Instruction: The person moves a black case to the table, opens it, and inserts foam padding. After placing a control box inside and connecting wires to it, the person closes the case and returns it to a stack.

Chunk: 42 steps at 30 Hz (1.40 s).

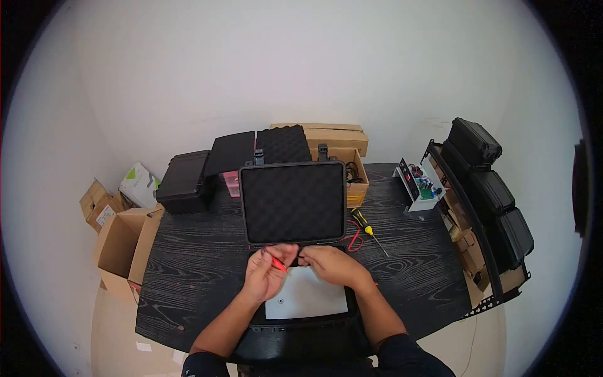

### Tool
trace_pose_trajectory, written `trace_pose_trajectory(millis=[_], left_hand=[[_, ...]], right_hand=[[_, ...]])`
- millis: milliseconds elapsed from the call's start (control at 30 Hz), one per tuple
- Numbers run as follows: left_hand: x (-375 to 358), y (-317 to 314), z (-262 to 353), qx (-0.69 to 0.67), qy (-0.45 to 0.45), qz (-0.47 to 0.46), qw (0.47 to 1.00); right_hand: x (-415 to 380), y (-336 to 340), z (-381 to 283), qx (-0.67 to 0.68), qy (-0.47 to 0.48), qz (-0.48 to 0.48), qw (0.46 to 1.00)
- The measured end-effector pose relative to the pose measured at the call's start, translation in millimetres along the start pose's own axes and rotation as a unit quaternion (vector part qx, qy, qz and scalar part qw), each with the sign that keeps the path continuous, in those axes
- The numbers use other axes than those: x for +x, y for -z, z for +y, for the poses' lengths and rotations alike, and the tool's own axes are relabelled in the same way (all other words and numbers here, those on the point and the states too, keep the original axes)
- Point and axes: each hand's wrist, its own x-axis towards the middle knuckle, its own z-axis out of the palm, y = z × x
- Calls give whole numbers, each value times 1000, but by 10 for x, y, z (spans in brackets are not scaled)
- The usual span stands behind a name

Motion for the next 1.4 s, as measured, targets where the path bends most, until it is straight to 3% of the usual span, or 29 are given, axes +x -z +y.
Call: trace_pose_trajectory(millis=[167, 267, 467, 567, 667, 833, 1000, 1100, 1200, 1267, 1333, 1400], left_hand=[[115, -188, 139, -104, -25, 152, 983], [80, 77, 129, -166, -10, -10, 986], [61, 59, 127, -202, 20, 15, 979], [71, 26, 139, -199, 20, 19, 980], [71, 33, 132, -189, 14, 18, 982], [61, 9, 126, -154, 16, 32, 987], [37, 18, 75, -101, 30, -12, 994], [26, 61, 25, -41, 54, -70, 995], [12, 60, 29, 29, 84, -113, 990], [-6, 31, 42, 64, 109, -128, 984], [-17, 37, 40, 54, 119, -148, 980], [-20, 32, 57, 54, 125, -165, 977]], right_hand=[[-82, 102, 158, 38, 5, -76, 996], [-105, 218, 264, 76, 5, -54, 996], [-392, 789, 565, 198, -35, 37, 979], [-660, 1043, 700, 326, -50, 105, 938], [-898, 1253, 723, 356, -82, 153, 918], [-1188, 1452, 817, 63, -201, 245, 946], [-1211, 1472, 704, -188, -339, 320, 865], [-1148, 1338, 777, -238, -258, 364, 863], [-831, 1208, 340, -68, -177, 289, 938], [-561, 1016, 56, -42, -90, 217, 971], [-349, 787, -196, -6, -11, 137, 991], [-188, 454, -300, 21, 74, 131, 988]])
